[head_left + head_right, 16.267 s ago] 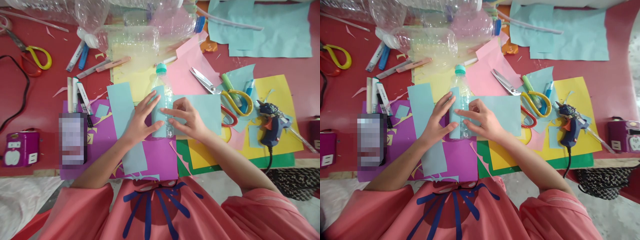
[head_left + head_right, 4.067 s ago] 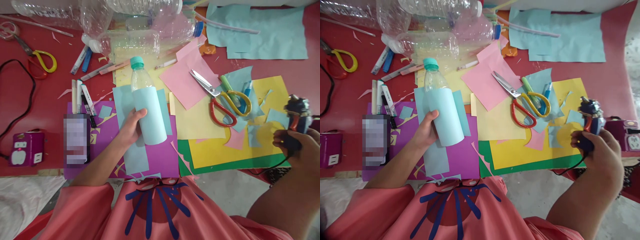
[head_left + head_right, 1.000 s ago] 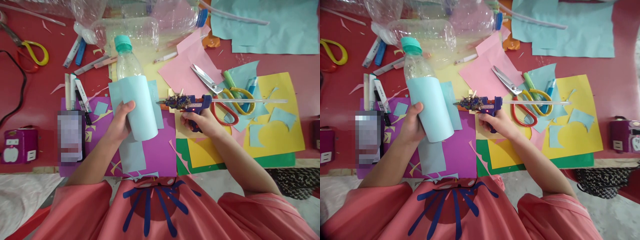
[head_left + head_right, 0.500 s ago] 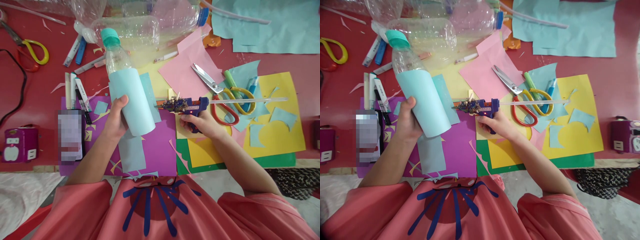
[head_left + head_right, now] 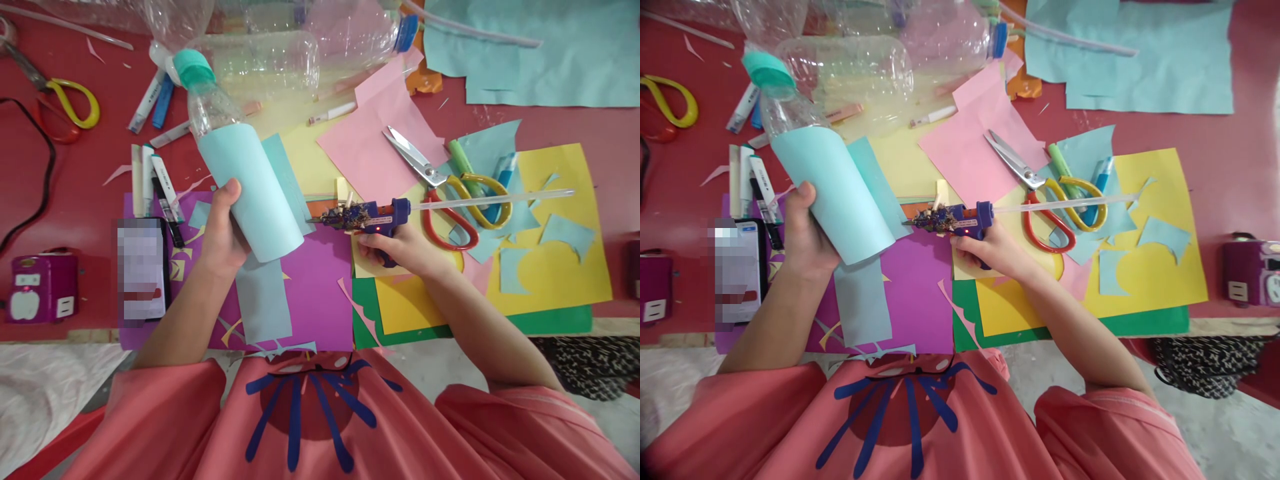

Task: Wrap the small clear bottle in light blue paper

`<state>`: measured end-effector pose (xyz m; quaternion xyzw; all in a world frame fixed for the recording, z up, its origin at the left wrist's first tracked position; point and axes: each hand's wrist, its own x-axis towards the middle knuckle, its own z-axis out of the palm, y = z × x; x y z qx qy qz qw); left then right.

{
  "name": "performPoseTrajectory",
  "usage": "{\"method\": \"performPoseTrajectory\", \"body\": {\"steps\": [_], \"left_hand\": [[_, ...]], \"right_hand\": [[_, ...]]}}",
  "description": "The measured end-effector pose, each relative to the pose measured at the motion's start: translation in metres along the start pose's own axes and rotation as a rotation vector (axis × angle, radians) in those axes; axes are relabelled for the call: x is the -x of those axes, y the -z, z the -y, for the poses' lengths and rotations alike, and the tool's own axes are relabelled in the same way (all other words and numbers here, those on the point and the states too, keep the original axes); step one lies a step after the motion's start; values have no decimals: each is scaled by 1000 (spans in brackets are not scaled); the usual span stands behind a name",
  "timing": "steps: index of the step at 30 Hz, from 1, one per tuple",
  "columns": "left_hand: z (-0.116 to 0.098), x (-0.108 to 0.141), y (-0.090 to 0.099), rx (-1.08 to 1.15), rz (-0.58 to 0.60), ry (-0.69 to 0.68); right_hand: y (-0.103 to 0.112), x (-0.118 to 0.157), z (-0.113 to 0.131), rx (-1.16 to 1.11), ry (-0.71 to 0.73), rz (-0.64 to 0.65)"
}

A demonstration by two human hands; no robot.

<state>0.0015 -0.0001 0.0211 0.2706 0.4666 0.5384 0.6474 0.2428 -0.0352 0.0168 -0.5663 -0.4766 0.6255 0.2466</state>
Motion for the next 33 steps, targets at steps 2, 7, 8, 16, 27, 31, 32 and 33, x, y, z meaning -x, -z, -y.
{"method": "performPoseTrajectory", "body": {"steps": [2, 7, 8, 16, 27, 31, 32, 33], "left_hand": [[-1, 0, 0, 19, -1, 2], [-2, -1, 3, 11, -18, 10], [-2, -2, 3, 1, -17, 4], [-4, -3, 1, -13, -30, -15], [0, -2, 3, -12, 11, 48], [2, 1, 3, -28, 42, 109], [3, 1, 3, -37, 49, 117], [3, 2, 3, -47, 60, 121]], "right_hand": [[0, 0, 1, -3, -21, 6], [0, 0, 1, 15, -15, 9], [0, 0, 1, 23, -11, 10], [1, 0, -1, 55, 9, 21], [0, 0, 0, 8, 13, -25], [1, -1, -1, -16, 20, -49], [1, -1, 0, -17, 16, -55], [1, -1, 0, -20, 14, -61]]}}
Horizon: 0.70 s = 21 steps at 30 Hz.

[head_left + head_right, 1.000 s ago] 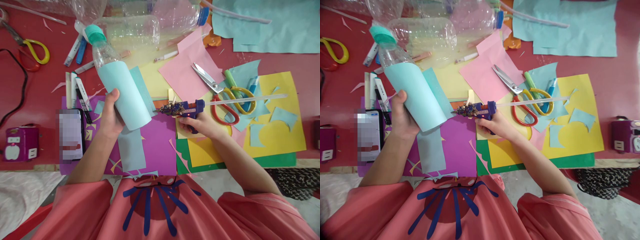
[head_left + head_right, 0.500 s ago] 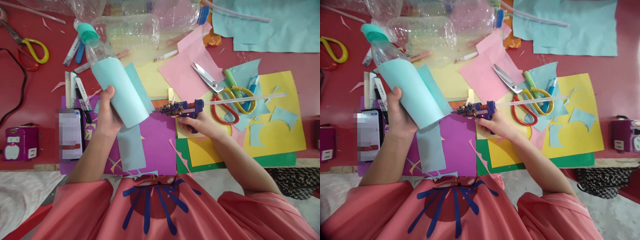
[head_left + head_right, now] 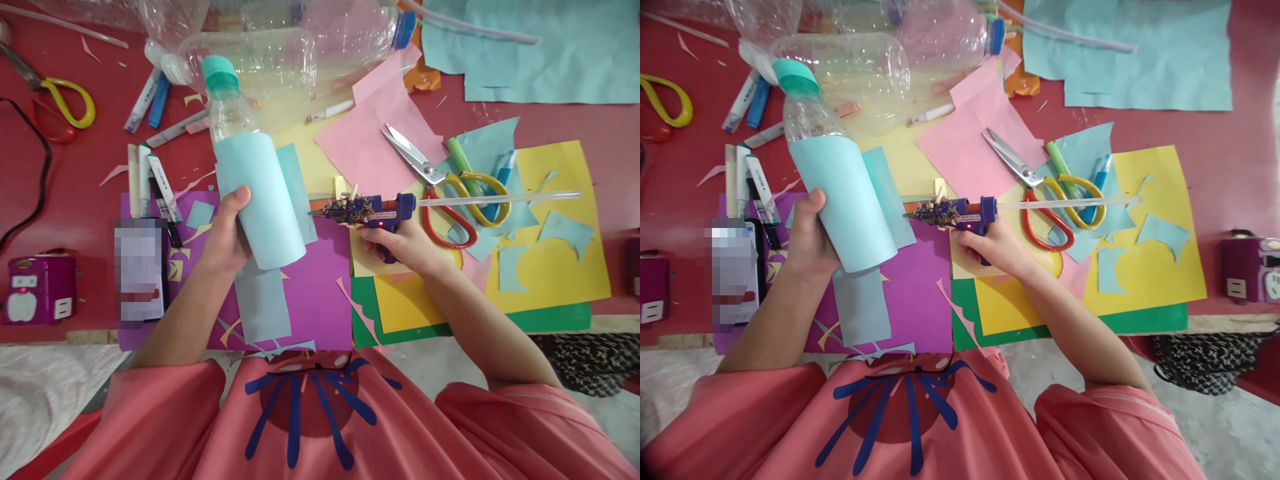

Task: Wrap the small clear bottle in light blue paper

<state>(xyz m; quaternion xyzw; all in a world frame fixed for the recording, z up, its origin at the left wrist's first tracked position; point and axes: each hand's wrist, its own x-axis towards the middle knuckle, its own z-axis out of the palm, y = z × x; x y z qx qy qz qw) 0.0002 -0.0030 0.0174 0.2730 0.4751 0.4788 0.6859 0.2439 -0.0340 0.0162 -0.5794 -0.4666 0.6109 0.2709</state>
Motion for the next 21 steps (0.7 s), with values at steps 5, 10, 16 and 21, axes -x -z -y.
{"method": "performPoseTrajectory", "body": {"steps": [5, 10, 16, 21], "left_hand": [[3, 1, 1, -18, 62, 17], [5, 3, 2, -60, 131, 53], [8, 5, 1, -116, 173, 23], [10, 6, 4, -228, 201, 39]], "right_hand": [[1, 1, 1, -28, -2, -17], [3, 0, -2, -56, 3, -66], [4, 1, -1, -87, 18, -107], [5, 2, 5, -72, 64, -114]]}}
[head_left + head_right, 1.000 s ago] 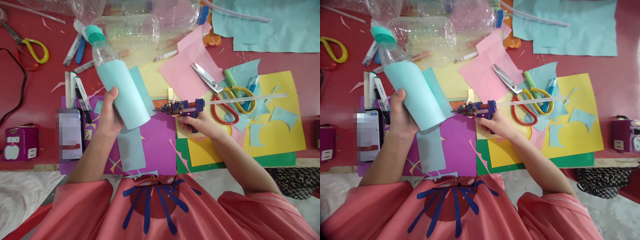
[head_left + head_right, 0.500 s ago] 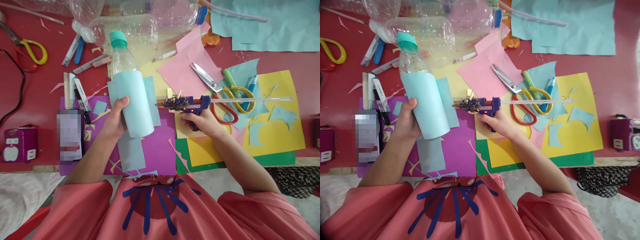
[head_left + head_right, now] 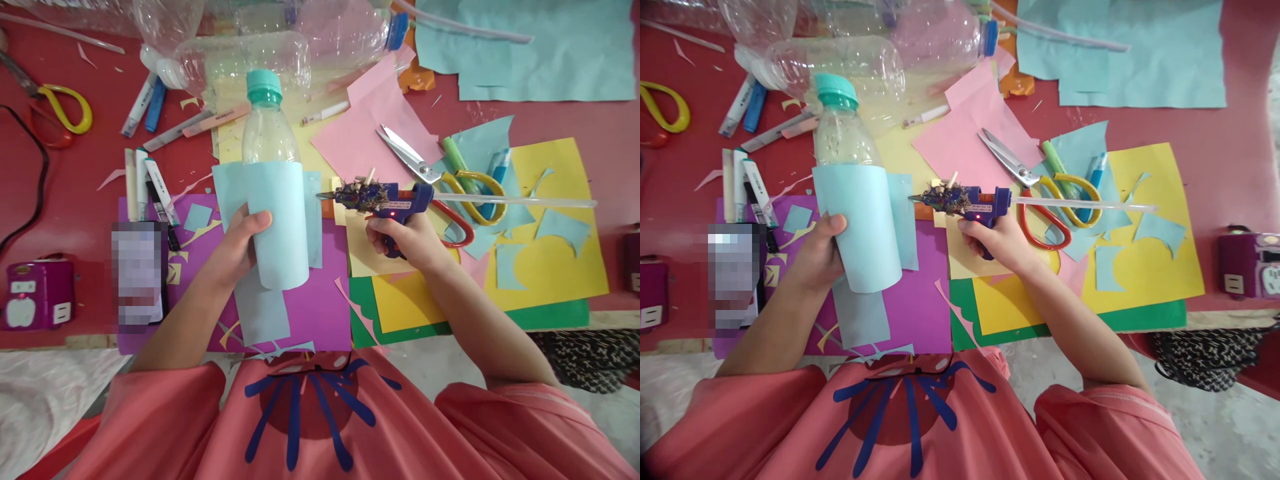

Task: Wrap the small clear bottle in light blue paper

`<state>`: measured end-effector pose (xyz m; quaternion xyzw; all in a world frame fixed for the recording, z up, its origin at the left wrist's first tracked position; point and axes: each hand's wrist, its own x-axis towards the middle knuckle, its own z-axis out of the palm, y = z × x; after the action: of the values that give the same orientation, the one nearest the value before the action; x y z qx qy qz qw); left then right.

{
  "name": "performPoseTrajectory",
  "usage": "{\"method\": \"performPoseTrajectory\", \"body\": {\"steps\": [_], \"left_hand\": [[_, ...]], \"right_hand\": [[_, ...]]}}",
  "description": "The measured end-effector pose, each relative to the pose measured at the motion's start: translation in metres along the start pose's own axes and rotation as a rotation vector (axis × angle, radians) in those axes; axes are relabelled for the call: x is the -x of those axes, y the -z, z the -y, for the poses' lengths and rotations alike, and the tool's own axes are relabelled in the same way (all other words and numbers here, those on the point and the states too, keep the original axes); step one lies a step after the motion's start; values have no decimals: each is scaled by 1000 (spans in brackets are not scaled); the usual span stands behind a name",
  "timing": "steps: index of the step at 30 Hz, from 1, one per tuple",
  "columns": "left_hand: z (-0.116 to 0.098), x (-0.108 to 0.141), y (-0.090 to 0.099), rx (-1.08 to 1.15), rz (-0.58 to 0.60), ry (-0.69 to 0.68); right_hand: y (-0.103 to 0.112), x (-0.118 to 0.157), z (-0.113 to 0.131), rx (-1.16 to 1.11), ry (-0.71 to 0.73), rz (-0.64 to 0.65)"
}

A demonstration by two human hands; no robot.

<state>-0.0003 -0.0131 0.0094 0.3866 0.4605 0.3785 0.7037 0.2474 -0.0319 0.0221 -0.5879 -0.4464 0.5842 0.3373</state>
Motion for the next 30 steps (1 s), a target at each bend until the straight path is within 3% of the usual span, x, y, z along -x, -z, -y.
{"method": "performPoseTrajectory", "body": {"steps": [7, 23, 27, 30], "left_hand": [[0, 3, 1, -99, 44, 31], [2, 4, 5, -23, 72, 11], [2, 2, 6, -24, 34, -47], [0, 0, 4, -19, -19, -50]], "right_hand": [[2, 0, 2, 23, 32, -34], [5, -2, -1, 2, 54, -55], [14, -1, 2, -11, 50, -46], [28, 3, 9, -144, 37, -31]]}}
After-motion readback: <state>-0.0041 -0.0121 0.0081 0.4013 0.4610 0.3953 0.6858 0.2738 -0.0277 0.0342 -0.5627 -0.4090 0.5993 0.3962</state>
